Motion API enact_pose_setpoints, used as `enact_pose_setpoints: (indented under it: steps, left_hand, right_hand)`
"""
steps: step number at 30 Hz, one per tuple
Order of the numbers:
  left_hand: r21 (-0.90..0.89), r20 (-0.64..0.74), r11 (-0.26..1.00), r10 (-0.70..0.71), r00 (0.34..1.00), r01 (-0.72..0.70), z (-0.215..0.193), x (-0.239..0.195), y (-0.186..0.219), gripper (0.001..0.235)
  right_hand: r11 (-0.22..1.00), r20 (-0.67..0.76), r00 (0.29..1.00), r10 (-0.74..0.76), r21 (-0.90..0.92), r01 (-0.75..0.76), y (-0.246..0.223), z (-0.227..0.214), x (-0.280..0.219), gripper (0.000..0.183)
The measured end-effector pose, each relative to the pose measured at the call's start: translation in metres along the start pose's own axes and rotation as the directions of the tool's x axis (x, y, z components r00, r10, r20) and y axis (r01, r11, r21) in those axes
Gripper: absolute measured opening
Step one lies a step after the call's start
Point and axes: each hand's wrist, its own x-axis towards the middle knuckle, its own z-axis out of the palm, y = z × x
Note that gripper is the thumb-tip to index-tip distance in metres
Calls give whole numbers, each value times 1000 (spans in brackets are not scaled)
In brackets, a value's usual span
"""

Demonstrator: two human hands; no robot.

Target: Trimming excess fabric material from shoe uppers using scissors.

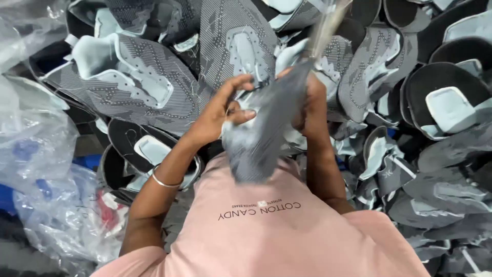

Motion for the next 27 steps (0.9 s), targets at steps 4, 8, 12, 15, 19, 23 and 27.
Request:
enact_pose_setpoints:
  steps: [4, 8, 12, 15, 19, 23, 27]
  left_hand:
    - [2, 17, 999, 42, 999, -42, 3, -5, -36, 46]
    - [-81, -151, 982, 159, 976, -173, -18, -16, -49, 31]
    - [-15, -224, 979, 195, 955, -204, -33, -29, -39, 31]
    - [0, -244, 975, 216, 946, -222, -35, -34, -33, 32]
    - [14, -228, 970, 241, 943, -244, -37, -18, -27, 33]
    - [21, -229, 963, 266, 936, -268, -37, -9, -26, 34]
    - [42, -260, 949, 312, 914, -312, -50, -8, -39, 35]
  right_hand:
    - [973, 66, 998, -1, -228, 16, -26, 13, 6, 49]
    - [841, 205, 942, -266, -428, 331, -41, 12, 11, 58]
    - [650, 278, 907, -317, -632, 422, -36, 19, 7, 63]
    - [680, 227, 951, -209, -665, 308, -4, 16, -11, 45]
    - [755, 137, 985, -106, -633, 169, -13, 14, -11, 29]
    - [760, 179, 976, -124, -616, 209, -27, 18, -2, 36]
    - [711, 228, 958, -172, -644, 282, -18, 22, -1, 25]
